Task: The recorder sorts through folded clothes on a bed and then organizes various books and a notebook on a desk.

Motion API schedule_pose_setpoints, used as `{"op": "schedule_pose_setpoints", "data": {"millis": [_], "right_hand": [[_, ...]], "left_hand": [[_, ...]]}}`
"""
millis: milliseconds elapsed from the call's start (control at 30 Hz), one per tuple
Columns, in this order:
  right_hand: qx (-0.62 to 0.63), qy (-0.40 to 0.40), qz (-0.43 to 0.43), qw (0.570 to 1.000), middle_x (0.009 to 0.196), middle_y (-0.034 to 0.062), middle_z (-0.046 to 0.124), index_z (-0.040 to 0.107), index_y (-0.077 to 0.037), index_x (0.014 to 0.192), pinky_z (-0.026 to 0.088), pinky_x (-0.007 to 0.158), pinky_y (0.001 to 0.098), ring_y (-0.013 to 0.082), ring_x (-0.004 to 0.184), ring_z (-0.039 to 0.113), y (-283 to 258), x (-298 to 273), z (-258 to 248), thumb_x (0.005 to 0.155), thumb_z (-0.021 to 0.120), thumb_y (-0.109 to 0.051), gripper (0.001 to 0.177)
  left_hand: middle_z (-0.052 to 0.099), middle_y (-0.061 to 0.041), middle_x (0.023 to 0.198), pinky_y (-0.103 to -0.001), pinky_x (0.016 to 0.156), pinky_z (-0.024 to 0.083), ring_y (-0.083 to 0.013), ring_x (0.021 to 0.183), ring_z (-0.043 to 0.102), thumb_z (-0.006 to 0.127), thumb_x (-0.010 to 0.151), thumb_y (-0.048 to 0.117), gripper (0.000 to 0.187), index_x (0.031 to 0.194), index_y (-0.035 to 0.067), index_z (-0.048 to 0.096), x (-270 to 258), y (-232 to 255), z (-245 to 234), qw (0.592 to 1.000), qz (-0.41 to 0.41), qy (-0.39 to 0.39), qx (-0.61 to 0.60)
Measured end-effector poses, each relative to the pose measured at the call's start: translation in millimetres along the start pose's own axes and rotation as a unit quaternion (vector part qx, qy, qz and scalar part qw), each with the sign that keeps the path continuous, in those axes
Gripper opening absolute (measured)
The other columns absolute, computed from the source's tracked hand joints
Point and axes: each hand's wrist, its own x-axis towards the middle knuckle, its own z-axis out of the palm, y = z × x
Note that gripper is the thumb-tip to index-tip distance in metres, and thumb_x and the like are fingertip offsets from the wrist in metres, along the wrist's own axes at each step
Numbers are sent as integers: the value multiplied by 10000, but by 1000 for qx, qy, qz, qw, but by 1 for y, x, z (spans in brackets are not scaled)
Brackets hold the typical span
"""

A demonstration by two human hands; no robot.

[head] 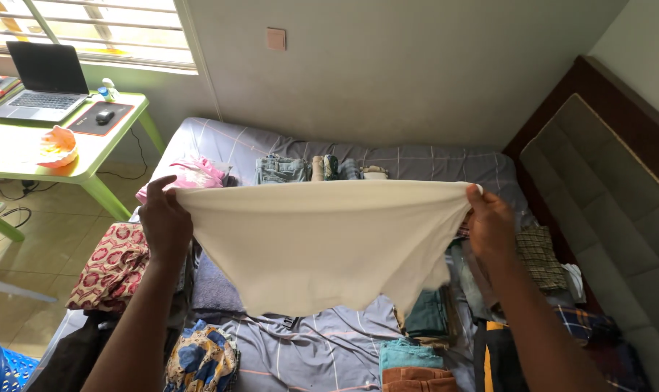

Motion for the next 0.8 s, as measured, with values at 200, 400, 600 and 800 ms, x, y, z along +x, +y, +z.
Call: {"op": "schedule_pose_setpoints", "data": {"millis": [200,400,600,800], "right_hand": [[-12,-64,1,998,1101,122,714,673,23,1145,565,903,361,216,1012,690,-35,-39,35,995,694,-314,370],[-65,24,60,996,1041,113,717,693,21,1096,586,829,392,216,928,695,-25,-10,-3,910,771,-267,352],[-147,67,37,986,994,83,710,691,14,1095,525,774,366,189,856,658,-3,23,-61,918,848,-203,321],[-199,1,-58,978,980,48,730,717,-2,1060,570,821,304,132,883,683,-29,18,-63,902,825,-239,304]], "left_hand": [[671,-240,1086,-414,838,557,-309,974,681,633,1029,74,202,1211,-13,626,-17,-77,59,978,-188,5,-91],[712,-179,1137,-407,827,560,-249,961,677,733,955,369,519,1300,-12,659,-65,-52,74,803,-416,-291,-311],[776,-162,1148,-364,875,568,-248,1000,708,754,886,261,480,1312,45,713,-53,-20,48,855,-274,-322,-301],[779,-141,1086,-357,910,591,-225,996,729,844,780,201,376,1140,113,780,-32,4,12,938,-9,-345,-20]]}}
